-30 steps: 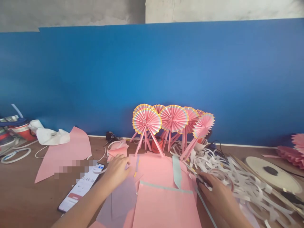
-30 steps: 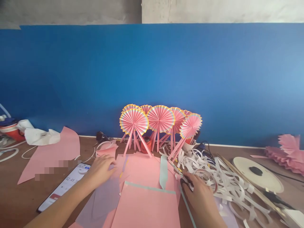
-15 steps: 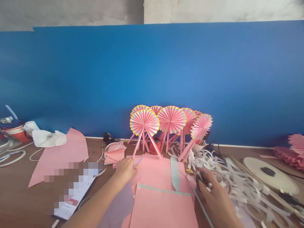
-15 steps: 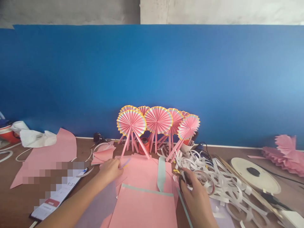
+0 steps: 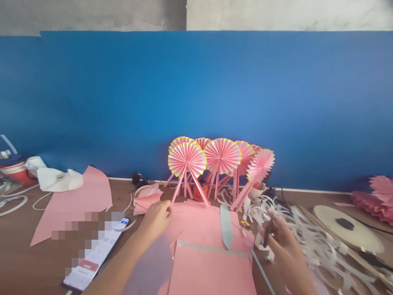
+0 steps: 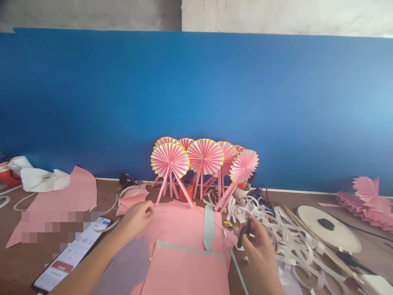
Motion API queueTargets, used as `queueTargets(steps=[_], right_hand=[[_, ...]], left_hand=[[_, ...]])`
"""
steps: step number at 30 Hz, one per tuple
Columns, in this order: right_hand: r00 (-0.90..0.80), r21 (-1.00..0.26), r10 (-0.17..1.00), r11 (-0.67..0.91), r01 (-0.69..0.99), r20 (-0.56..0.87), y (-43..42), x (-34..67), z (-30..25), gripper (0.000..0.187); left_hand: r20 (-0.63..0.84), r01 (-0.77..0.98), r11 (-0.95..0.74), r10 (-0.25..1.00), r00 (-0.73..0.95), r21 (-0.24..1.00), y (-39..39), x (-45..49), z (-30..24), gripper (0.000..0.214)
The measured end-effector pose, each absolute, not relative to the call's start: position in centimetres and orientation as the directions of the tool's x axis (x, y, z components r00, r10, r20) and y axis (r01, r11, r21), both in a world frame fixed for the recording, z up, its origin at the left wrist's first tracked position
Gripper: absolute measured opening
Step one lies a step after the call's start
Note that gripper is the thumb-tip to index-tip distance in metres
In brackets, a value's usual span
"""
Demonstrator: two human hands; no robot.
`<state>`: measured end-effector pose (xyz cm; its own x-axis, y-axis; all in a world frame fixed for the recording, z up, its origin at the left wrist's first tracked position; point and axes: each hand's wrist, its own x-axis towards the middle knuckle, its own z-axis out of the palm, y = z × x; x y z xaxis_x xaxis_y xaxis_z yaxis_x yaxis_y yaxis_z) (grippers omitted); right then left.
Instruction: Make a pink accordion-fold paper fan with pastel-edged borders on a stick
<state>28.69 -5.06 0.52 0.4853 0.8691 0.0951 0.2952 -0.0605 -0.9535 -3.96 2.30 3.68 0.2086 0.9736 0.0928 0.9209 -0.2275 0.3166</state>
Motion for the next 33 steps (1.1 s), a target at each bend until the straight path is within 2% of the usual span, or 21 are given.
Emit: queueTargets(steps=[2,4,5,7,8,10,12,14,16,18,20,23,27,30,33], right_hand=[[0.425,-0.997,0.904,-0.067,0.03,-0.048,-4.8,27.8,1.6,0.048],[0.268,-0.971,0.953,-0.078,-0.228,-0.14,-4.5,26.1,3.1,0.043],[0.173,-0.948,0.969,-0.118,-0.296,-0.175,-4.4,25.0,3.9,0.042],[0.025,-0.919,0.976,-0.196,-0.341,-0.217,-4.0,22.5,5.2,0.041],[0.015,-0.919,0.98,-0.182,-0.349,-0.2,-3.8,21.3,5.7,0.042],[0.055,-0.942,0.986,-0.131,-0.308,-0.155,-3.2,19.3,6.1,0.041],[0.117,-0.96,0.984,-0.103,-0.262,-0.137,-2.7,18.1,6.1,0.038],[0.161,-0.971,0.98,-0.075,-0.225,-0.113,-2.2,17.8,6.0,0.036],[0.156,-0.985,0.985,-0.048,-0.168,-0.075,-1.9,18.2,6.1,0.034],[0.105,-0.996,0.994,-0.005,-0.09,-0.015,-1.7,19.0,6.3,0.032],[0.019,-0.999,0.999,0.038,-0.016,0.037,-1.6,19.9,6.3,0.028],[-0.123,-0.997,0.991,0.059,0.053,0.052,-1.7,20.7,5.8,0.023],[-0.213,-0.993,0.976,0.068,0.097,0.046,-1.8,20.6,5.1,0.023],[-0.176,-0.993,0.983,0.067,0.093,0.05,-1.6,20.2,5.1,0.024],[-0.031,-0.999,0.999,0.025,0.04,0.024,-1.4,20.0,5.7,0.028]], left_hand=[[0.173,0.894,-0.295,0.953,0.249,0.338,1.7,-3.5,4.9,0.021],[0.279,0.862,-0.381,0.914,0.296,0.334,0.9,-2.6,5.9,0.019],[0.354,0.841,-0.439,0.877,0.324,0.317,0.5,-2.0,6.2,0.02],[0.513,0.794,-0.553,0.772,0.375,0.253,-0.3,-0.7,6.3,0.02],[0.576,0.772,-0.598,0.717,0.393,0.218,-0.6,-0.1,6.2,0.021],[0.64,0.744,-0.643,0.651,0.409,0.179,-1.3,0.9,5.7,0.022],[0.65,0.727,-0.657,0.643,0.405,0.198,-1.7,1.5,5.1,0.024],[0.613,0.686,-0.666,0.681,0.399,0.294,-1.9,1.5,4.9,0.023],[0.504,0.607,-0.613,0.781,0.368,0.506,-1.9,1.3,5.0,0.014],[0.316,0.482,-0.432,0.898,0.305,0.763,-1.5,0.9,5.5,0.003],[0.103,0.338,-0.198,0.955,0.279,0.92,-0.9,0.7,5.9,0.02],[-0.11,0.237,0.02,0.921,0.374,0.971,-0.3,0.9,5.9,0.023],[-0.219,0.252,0.111,0.863,0.454,0.961,-0.4,1.6,5.1,0.012],[-0.226,0.247,0.112,0.833,0.505,0.963,-0.5,1.7,4.7,0.012],[-0.219,0.15,0.168,0.863,0.455,0.974,-0.2,1.4,4.7,0.015]])
